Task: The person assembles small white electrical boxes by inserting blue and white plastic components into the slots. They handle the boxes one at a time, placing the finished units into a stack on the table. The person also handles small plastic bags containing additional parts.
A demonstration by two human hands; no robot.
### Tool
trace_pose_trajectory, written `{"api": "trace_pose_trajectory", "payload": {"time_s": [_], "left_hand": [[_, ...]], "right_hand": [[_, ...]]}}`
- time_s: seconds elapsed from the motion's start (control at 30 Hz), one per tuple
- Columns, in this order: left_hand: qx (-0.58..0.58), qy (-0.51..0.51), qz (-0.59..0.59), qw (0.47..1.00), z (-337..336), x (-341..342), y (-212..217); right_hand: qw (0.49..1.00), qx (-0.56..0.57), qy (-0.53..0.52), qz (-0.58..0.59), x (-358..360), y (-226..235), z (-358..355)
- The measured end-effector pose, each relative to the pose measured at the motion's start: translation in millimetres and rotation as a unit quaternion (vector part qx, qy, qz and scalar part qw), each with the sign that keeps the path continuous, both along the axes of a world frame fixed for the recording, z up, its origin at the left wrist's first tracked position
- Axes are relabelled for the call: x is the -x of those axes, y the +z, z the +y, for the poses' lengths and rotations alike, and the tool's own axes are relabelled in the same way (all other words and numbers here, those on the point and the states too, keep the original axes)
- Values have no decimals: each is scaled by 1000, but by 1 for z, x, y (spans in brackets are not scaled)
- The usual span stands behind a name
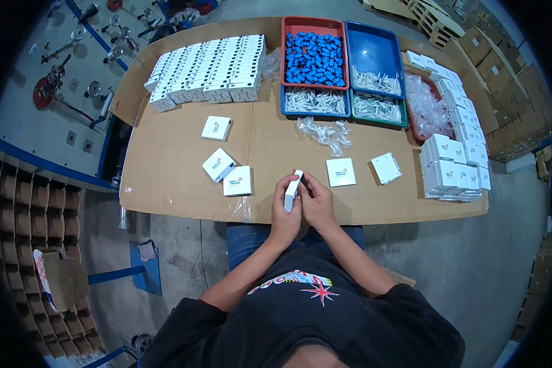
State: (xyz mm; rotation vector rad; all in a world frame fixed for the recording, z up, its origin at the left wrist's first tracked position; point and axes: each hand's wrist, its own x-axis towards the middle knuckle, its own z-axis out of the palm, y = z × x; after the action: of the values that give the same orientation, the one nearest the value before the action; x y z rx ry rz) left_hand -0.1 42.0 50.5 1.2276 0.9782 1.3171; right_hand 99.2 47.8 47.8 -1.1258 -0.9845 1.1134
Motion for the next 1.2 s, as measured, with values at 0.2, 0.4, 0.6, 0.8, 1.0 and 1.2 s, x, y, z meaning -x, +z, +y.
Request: {"api": "trace_pose_trajectory", "payload": {"time_s": [0.2,0.4,0.6,0.8,1.0,1.2], "left_hand": [[4,43,19,999,-5,-1,20],[74,20,-57,995,-1,0,11],[28,28,9,999,0,1,14],[79,-38,-58,994,4,8,16],[170,-92,-175,965,-1,12,2],[425,-238,-290,824,16,28,9]], "right_hand": [[1000,-3,11,6,2,-17,10],[999,26,-3,-37,6,4,-3],[999,31,14,37,3,-22,8],[997,40,-6,-66,-3,15,-2],[982,24,-12,-189,-22,11,8],[958,7,56,-280,-32,10,8]]}}
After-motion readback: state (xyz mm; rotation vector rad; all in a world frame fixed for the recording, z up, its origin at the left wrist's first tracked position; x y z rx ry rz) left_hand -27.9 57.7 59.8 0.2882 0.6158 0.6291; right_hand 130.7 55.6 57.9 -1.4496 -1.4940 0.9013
